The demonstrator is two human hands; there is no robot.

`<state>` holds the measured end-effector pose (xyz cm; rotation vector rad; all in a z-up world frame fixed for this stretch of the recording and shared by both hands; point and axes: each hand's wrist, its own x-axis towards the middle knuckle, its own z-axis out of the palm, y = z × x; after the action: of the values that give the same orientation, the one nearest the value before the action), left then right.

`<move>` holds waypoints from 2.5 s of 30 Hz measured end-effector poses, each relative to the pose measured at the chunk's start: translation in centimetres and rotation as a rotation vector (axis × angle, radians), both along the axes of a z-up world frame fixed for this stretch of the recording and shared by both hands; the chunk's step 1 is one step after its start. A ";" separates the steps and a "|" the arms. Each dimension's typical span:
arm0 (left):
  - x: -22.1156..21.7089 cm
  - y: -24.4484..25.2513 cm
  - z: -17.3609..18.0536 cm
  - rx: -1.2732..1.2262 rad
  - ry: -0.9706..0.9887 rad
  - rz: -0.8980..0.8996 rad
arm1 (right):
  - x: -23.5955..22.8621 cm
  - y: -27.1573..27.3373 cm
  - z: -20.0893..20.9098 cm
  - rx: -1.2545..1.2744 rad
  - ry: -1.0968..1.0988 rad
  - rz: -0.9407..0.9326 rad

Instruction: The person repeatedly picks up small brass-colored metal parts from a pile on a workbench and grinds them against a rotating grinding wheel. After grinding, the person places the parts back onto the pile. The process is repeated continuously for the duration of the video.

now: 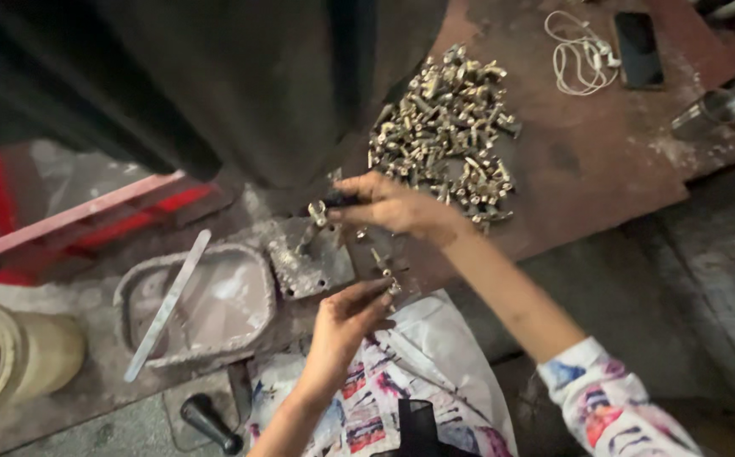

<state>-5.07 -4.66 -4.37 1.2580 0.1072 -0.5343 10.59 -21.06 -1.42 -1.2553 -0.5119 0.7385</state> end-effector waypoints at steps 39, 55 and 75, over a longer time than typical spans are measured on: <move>-4.3 9.0 2.7 0.660 -0.692 0.324 | -7.9 5.4 -0.2 -0.173 0.034 -0.691; 0.1 16.0 1.1 1.129 -0.621 0.063 | -7.5 5.4 -0.8 0.030 -0.144 -0.675; -0.8 5.3 -1.0 0.660 -0.688 0.558 | -7.6 5.5 0.0 0.009 -0.150 -0.640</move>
<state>-5.89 0.65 -5.41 1.8983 0.0478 0.4729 2.96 -15.57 -1.46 -1.3690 -0.2057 0.1034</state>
